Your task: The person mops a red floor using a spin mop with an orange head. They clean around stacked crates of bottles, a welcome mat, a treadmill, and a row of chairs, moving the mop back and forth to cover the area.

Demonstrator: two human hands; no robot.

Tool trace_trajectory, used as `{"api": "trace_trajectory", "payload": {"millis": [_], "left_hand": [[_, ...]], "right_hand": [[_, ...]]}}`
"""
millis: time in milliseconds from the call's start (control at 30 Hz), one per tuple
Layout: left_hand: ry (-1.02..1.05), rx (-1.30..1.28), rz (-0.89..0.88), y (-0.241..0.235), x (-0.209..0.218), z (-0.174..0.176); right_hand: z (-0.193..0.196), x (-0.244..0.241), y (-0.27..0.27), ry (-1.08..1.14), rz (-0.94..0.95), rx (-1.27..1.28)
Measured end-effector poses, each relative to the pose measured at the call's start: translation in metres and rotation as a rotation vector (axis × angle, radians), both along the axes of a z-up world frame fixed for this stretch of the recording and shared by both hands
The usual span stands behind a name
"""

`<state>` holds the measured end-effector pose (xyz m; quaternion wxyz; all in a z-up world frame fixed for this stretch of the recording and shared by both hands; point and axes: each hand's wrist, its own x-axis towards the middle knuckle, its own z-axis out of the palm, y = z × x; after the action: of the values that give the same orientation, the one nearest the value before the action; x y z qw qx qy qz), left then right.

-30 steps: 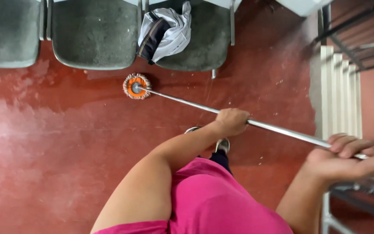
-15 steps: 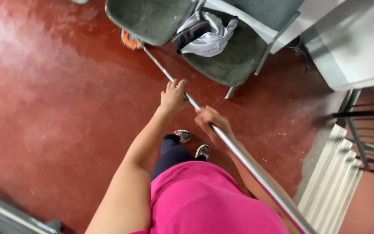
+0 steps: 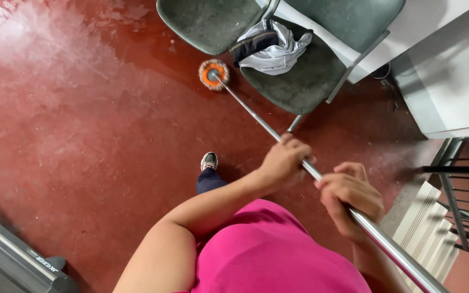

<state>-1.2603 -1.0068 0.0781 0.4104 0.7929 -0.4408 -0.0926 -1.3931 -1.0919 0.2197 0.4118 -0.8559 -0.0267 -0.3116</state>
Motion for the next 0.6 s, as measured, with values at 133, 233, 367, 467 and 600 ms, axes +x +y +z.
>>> {"api": "trace_trajectory", "payload": {"millis": [133,233,367,467,600], "left_hand": [[-0.050,-0.104,-0.193,0.002,0.017,-0.020],[-0.062,-0.253,-0.241,0.020,0.058,-0.020],[-0.204,-0.102,-0.103,0.049,0.133,-0.037],[0.103,0.398,-0.035,0.063,0.174,-0.069],[0.111,0.514,-0.068,0.047,0.202,-0.090]], "right_hand": [[-0.014,0.012,0.007,-0.118,0.183,0.141],[-0.046,0.044,0.023,-0.156,0.204,0.222],[-0.101,0.107,0.047,-0.056,0.189,0.214],[-0.144,0.152,0.056,0.026,0.183,0.272],[-0.129,0.174,0.050,0.007,0.195,0.189]]}}
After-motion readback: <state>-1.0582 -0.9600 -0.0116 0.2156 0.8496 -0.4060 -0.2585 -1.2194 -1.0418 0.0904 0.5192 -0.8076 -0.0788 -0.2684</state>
